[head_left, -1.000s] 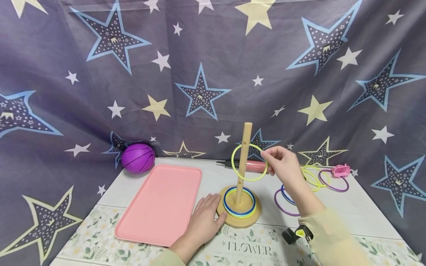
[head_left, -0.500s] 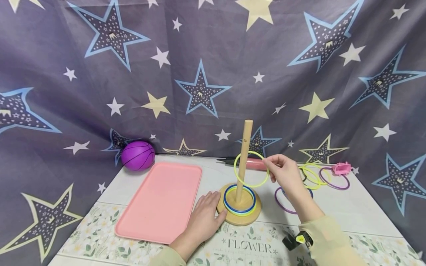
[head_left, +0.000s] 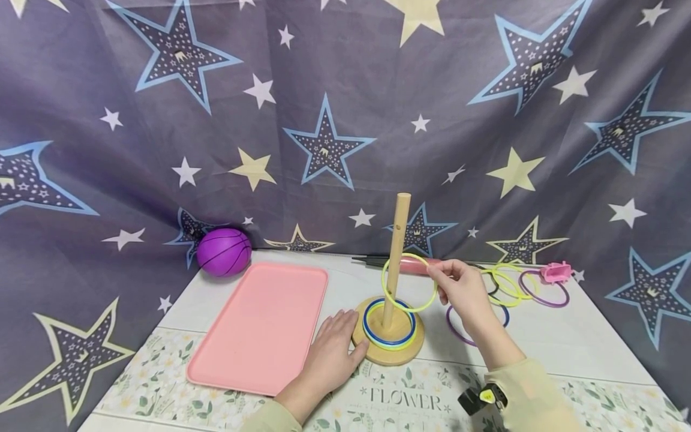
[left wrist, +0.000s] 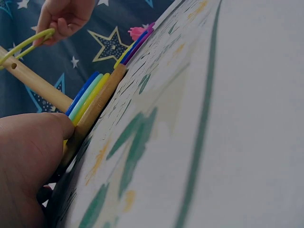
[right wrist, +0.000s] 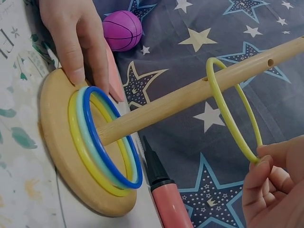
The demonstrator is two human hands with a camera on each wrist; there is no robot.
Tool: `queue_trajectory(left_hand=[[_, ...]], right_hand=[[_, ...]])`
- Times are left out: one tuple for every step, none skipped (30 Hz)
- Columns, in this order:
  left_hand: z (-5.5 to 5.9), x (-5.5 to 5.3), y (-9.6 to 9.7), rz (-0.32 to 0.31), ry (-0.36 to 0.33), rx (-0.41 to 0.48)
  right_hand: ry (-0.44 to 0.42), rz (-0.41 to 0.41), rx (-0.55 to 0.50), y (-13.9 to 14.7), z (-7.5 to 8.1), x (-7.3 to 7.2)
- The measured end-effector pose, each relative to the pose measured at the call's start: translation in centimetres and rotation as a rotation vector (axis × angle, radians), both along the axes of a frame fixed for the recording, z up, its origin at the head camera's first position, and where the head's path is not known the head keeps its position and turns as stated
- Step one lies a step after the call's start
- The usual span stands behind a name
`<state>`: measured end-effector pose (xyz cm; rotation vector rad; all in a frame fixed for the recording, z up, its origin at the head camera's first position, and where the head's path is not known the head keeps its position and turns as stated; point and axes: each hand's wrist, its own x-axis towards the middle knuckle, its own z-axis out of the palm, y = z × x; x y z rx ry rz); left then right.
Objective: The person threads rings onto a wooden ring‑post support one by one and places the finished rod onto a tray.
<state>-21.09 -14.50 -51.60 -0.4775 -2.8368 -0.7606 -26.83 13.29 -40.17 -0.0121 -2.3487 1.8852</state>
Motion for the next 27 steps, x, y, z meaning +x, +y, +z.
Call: queue_trajectory(left_hand=[[0.0, 0.0, 0.0, 0.000, 0.001, 0.003], [0.0, 0.0, 0.0, -0.001, 0.002, 0.004], [0.0, 0.1, 0.0, 0.000, 0.003, 0.006], [0.0, 0.1, 0.0, 0.000, 0.004, 0.007], [0.0, 0.1, 0.0, 0.000, 0.003, 0.007], [0.0, 0.1, 0.0, 0.001, 0.003, 0.007], [0.0, 0.1, 0.0, 0.001, 0.003, 0.007], [0.0, 0.1, 0.0, 0.002, 0.002, 0.006], [0.0, 0.1, 0.0, 0.002, 0.002, 0.007], [0.0, 0.0, 0.0, 0.002, 0.001, 0.008], [0.0, 0.1, 0.0, 0.003, 0.001, 0.007], [0.0, 0.1, 0.0, 0.003, 0.000, 0.007], [0.1, 0.1, 0.0, 0.002, 0.000, 0.008], [0.1, 0.1, 0.0, 0.002, 0.000, 0.007], [0.1, 0.1, 0.0, 0.001, 0.000, 0.006], [0.1, 0.1, 0.0, 0.001, 0.001, 0.005], [0.1, 0.1, 0.0, 0.000, 0.001, 0.004], [0.1, 0.1, 0.0, 0.000, 0.001, 0.003], [0.1, 0.1, 0.0, -0.001, 0.001, 0.004], [0.1, 0.1, 0.0, -0.001, 0.000, 0.003], [0.2, 0.1, 0.0, -0.001, -0.001, 0.002], [0.1, 0.1, 0.0, -0.001, -0.002, 0.002], [0.1, 0.0, 0.0, -0.001, -0.003, 0.002], [0.1, 0.0, 0.0, -0.001, -0.004, 0.002], [0.1, 0.0, 0.0, -0.001, -0.006, 0.002], [0.1, 0.0, 0.0, -0.001, -0.007, 0.002], [0.1, 0.0, 0.0, -0.002, -0.007, 0.003]], right_hand=[[-0.002, 0.000, 0.002, 0.0, -0.1, 0.0], [-0.004, 0.000, 0.003, 0.1, -0.2, 0.0], [-0.005, 0.000, 0.002, 0.2, -0.3, -0.1], [-0.008, -0.001, 0.001, 0.2, -0.4, -0.1], [-0.011, -0.002, 0.000, 0.3, -0.6, -0.1], [-0.014, -0.002, -0.003, 0.3, -0.7, -0.2], [-0.014, -0.002, -0.004, 0.4, -0.8, -0.2], [-0.017, -0.002, -0.008, 0.5, -0.9, -0.2], [-0.018, -0.002, -0.012, 0.5, -1.0, -0.2], [-0.020, -0.003, -0.018, 0.6, -1.1, -0.2], [-0.022, -0.002, -0.024, 0.6, -1.1, -0.3], [-0.024, -0.001, -0.029, 0.6, -1.2, -0.3], [-0.027, 0.000, -0.033, 0.7, -1.3, -0.3], [-0.031, 0.000, -0.037, 0.7, -1.3, -0.3], [-0.034, 0.001, -0.042, 0.7, -1.3, -0.3], [-0.036, 0.001, -0.044, 0.7, -1.4, -0.3], [-0.038, 0.001, -0.043, 0.7, -1.4, -0.3], [-0.040, 0.001, -0.041, 0.7, -1.4, -0.3], [-0.039, 0.001, -0.037, 0.7, -1.5, -0.3], [-0.039, 0.003, -0.037, 0.6, -1.5, -0.3], [-0.036, 0.004, -0.035, 0.6, -1.6, -0.3], [-0.033, 0.005, -0.032, 0.6, -1.7, -0.3], [-0.031, 0.006, -0.031, 0.5, -1.8, -0.3], [-0.029, 0.006, -0.029, 0.5, -1.9, -0.3], [-0.026, 0.007, -0.027, 0.4, -2.0, -0.3], [-0.025, 0.007, -0.029, 0.2, -2.1, -0.3], [-0.025, 0.005, -0.026, 0.1, -2.2, -0.3]])
